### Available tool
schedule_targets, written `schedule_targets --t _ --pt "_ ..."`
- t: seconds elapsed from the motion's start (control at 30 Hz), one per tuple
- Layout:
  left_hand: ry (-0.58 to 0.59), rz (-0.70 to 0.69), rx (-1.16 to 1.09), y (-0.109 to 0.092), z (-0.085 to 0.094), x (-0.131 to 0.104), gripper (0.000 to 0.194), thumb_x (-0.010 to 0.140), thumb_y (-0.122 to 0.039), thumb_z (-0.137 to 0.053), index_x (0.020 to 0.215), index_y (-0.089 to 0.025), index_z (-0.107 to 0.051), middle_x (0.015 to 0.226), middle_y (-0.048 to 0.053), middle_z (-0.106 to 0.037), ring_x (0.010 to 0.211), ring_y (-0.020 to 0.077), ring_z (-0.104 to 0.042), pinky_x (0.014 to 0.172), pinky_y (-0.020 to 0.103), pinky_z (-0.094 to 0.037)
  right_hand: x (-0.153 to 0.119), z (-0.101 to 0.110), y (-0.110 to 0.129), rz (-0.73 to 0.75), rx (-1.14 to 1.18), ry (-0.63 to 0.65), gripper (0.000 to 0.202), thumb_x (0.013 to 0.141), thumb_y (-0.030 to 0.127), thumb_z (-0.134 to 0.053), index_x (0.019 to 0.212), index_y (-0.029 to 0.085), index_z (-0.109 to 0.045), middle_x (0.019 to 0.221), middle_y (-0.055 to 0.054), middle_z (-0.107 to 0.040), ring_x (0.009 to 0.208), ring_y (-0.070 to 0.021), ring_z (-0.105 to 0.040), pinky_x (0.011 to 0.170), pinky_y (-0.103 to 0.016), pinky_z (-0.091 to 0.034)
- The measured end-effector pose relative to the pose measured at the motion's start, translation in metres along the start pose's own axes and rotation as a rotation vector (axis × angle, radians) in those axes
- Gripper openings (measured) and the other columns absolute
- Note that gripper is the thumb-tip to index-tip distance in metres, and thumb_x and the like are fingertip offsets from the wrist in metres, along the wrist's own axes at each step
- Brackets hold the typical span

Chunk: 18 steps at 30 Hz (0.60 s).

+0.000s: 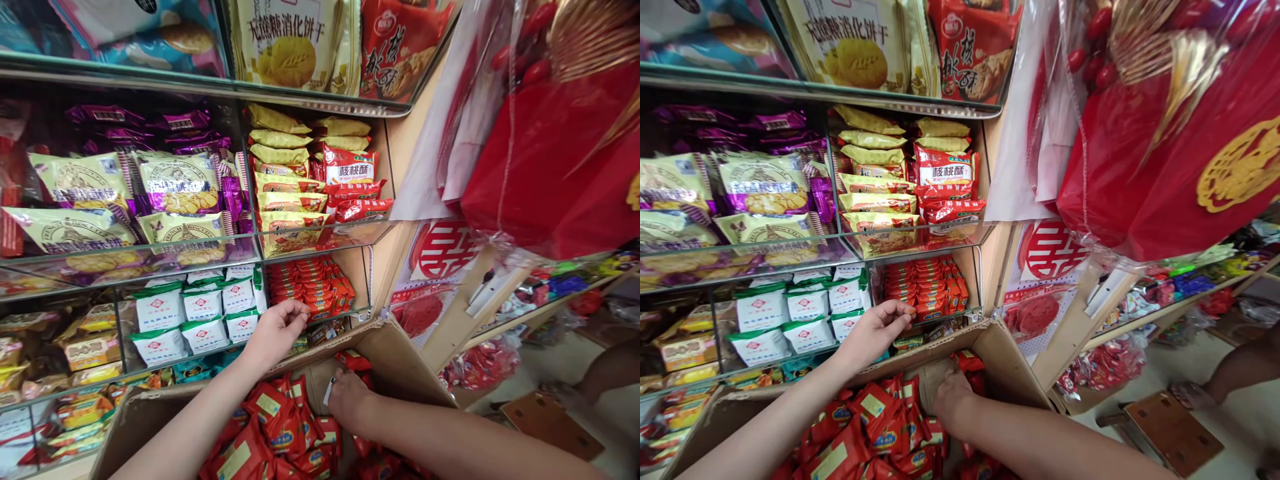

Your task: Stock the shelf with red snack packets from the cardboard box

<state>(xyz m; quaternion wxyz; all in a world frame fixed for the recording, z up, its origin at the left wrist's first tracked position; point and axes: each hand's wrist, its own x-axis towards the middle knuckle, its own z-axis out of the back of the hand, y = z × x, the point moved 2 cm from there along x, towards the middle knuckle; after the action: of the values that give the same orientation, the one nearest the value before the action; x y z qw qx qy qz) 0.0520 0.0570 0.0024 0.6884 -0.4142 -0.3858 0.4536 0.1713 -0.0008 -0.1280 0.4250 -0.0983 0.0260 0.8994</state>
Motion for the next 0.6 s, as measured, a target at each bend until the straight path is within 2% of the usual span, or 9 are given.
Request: schedule_targets --t 0.1,0.17,0.23,0.3,0.37,0.43,0.53,0.6 --pt "-0.005 0.020 -0.081 -0.001 0.000 0.000 0.021 0.069 -0.034 -0.057 0.081 -0.016 -0.057 0.068 0.000 -0.060 0.063 0.0131 -0.057 0.063 0.026 -0.045 -0.020 0.042 0.001 0.028 -0.043 0.100 0.010 0.061 0.001 -0.059 0.063 0.008 -0.066 0.062 -0.014 -0.065 0.074 -0.0275 -0.062 0.065 -0.037 -0.048" --pt "-0.018 0.058 -0.167 -0.002 0.002 -0.001 0.028 0.070 -0.040 -0.057 0.084 -0.016 -0.056 0.073 0.002 -0.062 0.063 0.0125 -0.058 0.062 0.025 -0.045 -0.037 0.083 -0.003 0.140 0.062 0.080 0.009 0.072 0.012 -0.057 0.068 0.012 -0.065 0.065 -0.009 -0.065 0.071 -0.0197 -0.060 0.067 -0.030 -0.045" --pt "-0.007 0.107 -0.285 -0.005 0.004 -0.003 0.037 0.073 -0.049 -0.052 0.086 -0.015 -0.055 0.077 0.004 -0.064 0.061 0.0122 -0.059 0.058 0.024 -0.045 -0.048 0.122 -0.015 0.144 0.389 -0.041 0.014 0.072 0.031 -0.060 0.072 0.016 -0.061 0.066 -0.002 -0.063 0.065 -0.0152 -0.057 0.059 -0.025 -0.043" --pt "0.048 0.152 -0.424 -0.008 0.005 -0.004 0.049 0.075 -0.059 -0.040 0.086 -0.013 -0.055 0.076 0.006 -0.064 0.059 0.0125 -0.060 0.055 0.023 -0.045 -0.049 0.149 -0.031 0.092 0.739 -0.270 0.020 0.076 0.038 -0.055 0.078 0.018 -0.055 0.067 0.002 -0.059 0.060 -0.0107 -0.053 0.054 -0.021 -0.040" --pt "0.111 0.183 -0.527 -0.010 0.004 -0.006 0.060 0.074 -0.067 -0.029 0.086 -0.014 -0.054 0.073 0.007 -0.064 0.058 0.0137 -0.061 0.051 0.024 -0.046 -0.039 0.158 -0.047 0.010 1.067 -0.474 0.021 0.080 0.039 -0.048 0.078 0.018 -0.046 0.065 0.004 -0.054 0.053 -0.0077 -0.049 0.049 -0.019 -0.039" --pt "0.158 0.187 -0.518 -0.012 0.002 -0.008 0.062 0.072 -0.070 -0.027 0.088 -0.015 -0.051 0.073 0.006 -0.064 0.055 0.0143 -0.061 0.046 0.023 -0.046 -0.023 0.153 -0.058 -0.074 1.291 -0.617 0.023 0.081 0.041 -0.044 0.076 0.019 -0.040 0.060 0.006 -0.051 0.047 -0.0067 -0.047 0.044 -0.019 -0.040" --pt "0.158 0.140 -0.346 -0.014 -0.002 -0.010 0.047 0.073 -0.061 -0.043 0.089 -0.017 -0.046 0.071 0.002 -0.062 0.049 0.0126 -0.060 0.039 0.020 -0.043 -0.005 0.140 -0.064 -0.152 1.379 -0.725 0.026 0.081 0.045 -0.042 0.077 0.019 -0.040 0.056 0.006 -0.051 0.042 -0.0073 -0.048 0.040 -0.019 -0.041" --pt "0.126 0.100 -0.245 -0.016 -0.004 -0.010 0.039 0.075 -0.053 -0.048 0.087 -0.016 -0.044 0.063 -0.001 -0.060 0.045 0.0108 -0.058 0.038 0.018 -0.042 0.000 0.135 -0.065 -0.174 1.386 -0.741 0.028 0.082 0.047 -0.039 0.079 0.020 -0.041 0.053 0.007 -0.051 0.041 -0.0082 -0.051 0.038 -0.018 -0.041"
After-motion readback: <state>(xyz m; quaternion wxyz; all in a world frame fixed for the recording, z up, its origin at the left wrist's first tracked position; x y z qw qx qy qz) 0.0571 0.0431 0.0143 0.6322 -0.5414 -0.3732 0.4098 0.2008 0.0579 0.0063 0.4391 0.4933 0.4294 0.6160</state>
